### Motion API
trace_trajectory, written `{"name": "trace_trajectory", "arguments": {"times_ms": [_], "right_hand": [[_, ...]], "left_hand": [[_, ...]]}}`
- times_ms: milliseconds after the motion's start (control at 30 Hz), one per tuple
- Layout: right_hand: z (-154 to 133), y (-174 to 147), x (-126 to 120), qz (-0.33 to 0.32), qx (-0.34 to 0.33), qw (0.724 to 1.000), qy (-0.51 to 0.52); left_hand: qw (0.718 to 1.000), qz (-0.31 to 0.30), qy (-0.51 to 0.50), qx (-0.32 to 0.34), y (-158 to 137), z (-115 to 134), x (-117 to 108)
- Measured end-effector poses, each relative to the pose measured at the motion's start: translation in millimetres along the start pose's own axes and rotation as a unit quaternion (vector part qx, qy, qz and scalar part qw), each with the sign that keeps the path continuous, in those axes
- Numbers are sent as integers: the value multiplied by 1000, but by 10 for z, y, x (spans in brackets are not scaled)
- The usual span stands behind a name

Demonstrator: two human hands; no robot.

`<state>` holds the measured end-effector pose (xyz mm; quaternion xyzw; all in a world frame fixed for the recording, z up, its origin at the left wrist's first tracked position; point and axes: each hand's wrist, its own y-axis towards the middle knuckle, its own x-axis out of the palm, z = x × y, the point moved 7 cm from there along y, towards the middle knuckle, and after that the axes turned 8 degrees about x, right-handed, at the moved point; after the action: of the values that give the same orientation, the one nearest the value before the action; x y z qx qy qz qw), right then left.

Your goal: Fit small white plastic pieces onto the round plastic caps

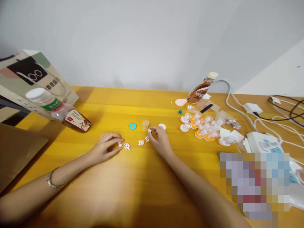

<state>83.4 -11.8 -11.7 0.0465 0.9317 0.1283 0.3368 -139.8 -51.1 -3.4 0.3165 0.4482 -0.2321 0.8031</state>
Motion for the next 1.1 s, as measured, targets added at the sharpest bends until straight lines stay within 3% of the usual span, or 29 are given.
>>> {"name": "trace_trajectory", "arguments": {"times_ms": [200,300,400,533,600,733,933,1100], "right_hand": [[-41,110,49,-17,-3,1000,3],[-76,85,-11,13,-9,1000,15],[-200,-94,-51,19,-64,998,11],[-478,-511,56,-100,-208,973,-27],[-542,-684,122,-170,-241,954,-64],[-546,-770,137,-200,-241,945,-97],[-521,-713,178,-215,-247,943,-60],[-483,-692,71,-171,-234,957,-18]], "left_hand": [[1000,2,-23,-14,-5,-31,4],[998,31,-51,-33,-2,-73,-23],[994,63,-74,-43,64,-110,-53],[993,83,-80,-16,335,-118,-66],[994,85,-75,3,505,-135,-51],[995,70,-62,25,730,-237,57],[993,97,-67,28,728,-348,117],[984,132,-113,32,589,-68,-78]]}}
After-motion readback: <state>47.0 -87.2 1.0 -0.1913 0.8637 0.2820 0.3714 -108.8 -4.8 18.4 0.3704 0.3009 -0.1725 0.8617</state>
